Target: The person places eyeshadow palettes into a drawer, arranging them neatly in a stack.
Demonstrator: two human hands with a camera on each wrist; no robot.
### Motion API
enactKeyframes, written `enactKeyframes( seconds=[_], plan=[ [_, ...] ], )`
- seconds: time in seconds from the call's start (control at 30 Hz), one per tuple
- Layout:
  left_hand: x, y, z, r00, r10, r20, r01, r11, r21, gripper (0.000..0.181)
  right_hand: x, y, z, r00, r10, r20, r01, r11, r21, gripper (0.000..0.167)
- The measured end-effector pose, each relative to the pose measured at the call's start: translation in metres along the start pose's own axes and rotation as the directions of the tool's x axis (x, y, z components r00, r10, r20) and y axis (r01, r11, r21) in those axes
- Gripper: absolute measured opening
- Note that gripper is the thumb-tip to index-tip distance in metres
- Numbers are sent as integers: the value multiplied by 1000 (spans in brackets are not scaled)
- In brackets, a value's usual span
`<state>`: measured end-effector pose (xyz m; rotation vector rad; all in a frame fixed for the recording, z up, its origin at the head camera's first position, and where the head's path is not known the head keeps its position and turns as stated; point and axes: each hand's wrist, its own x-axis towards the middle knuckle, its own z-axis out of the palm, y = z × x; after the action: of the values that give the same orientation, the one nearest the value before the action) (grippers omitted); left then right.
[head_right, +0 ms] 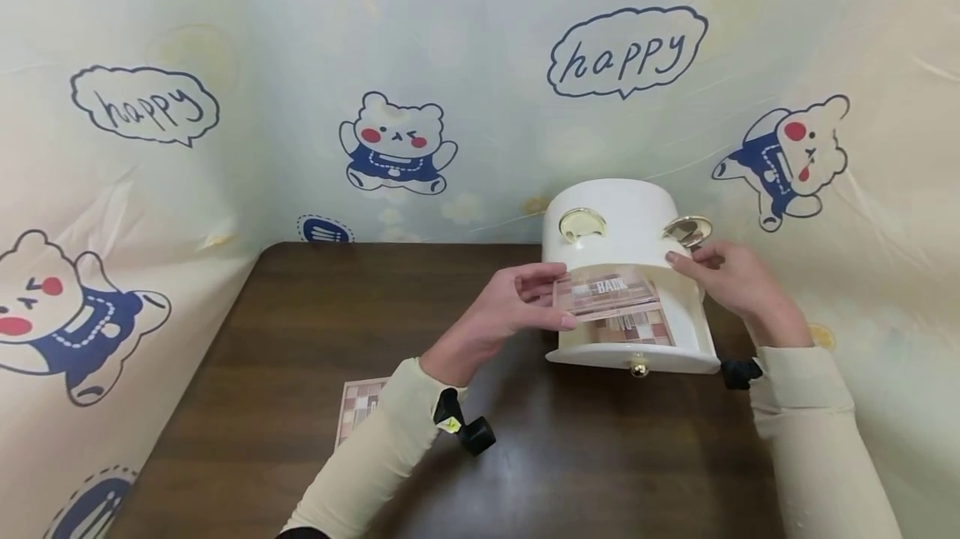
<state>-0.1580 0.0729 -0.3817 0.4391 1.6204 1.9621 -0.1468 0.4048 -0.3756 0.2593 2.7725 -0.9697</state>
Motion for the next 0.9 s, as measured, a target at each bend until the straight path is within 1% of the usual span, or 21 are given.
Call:
enactKeyframes(
  seconds=[0.1, 0.2, 0.3, 0.43, 0.53, 0.6, 0.8, 0.9],
  plan=[
    [5, -2, 7, 1000, 2, 13, -2, 1000, 5, 72, -2, 1, -1, 999, 24, 21, -24, 1000, 6, 81],
    [9, -5, 13, 1000, -18, 13, 18, 1000, 9, 72, -3, 2, -1, 999, 29, 42, -30, 999, 13, 81],
    [13, -8, 20, 999, -46, 13, 45, 998, 53, 73, -3, 4, -1, 998, 31, 51, -31, 1000, 4, 80],
    [18, -8, 30, 997, -67, 31, 63, 991, 116, 75, -2, 4, -3, 1000, 9, 26, -9, 1000, -23, 78],
    [23, -7, 35, 997, -67, 46, 60, 990, 130, 66, 0, 3, -5, 1000, -17, 4, 17, 999, -35, 76],
    [26, -7, 36, 997, -65, 49, 58, 989, 135, 61, 0, 1, -6, 1000, -19, 0, 19, 999, -39, 76],
    [31, -12, 37, 997, -75, 4, 74, 984, 162, 64, 0, -1, -3, 1000, -7, 10, 8, 1000, -27, 78],
    [33, -14, 37, 997, -70, -17, 72, 980, 187, 59, 0, -1, -1, 1000, -5, 6, 5, 1000, -23, 80]
  ],
)
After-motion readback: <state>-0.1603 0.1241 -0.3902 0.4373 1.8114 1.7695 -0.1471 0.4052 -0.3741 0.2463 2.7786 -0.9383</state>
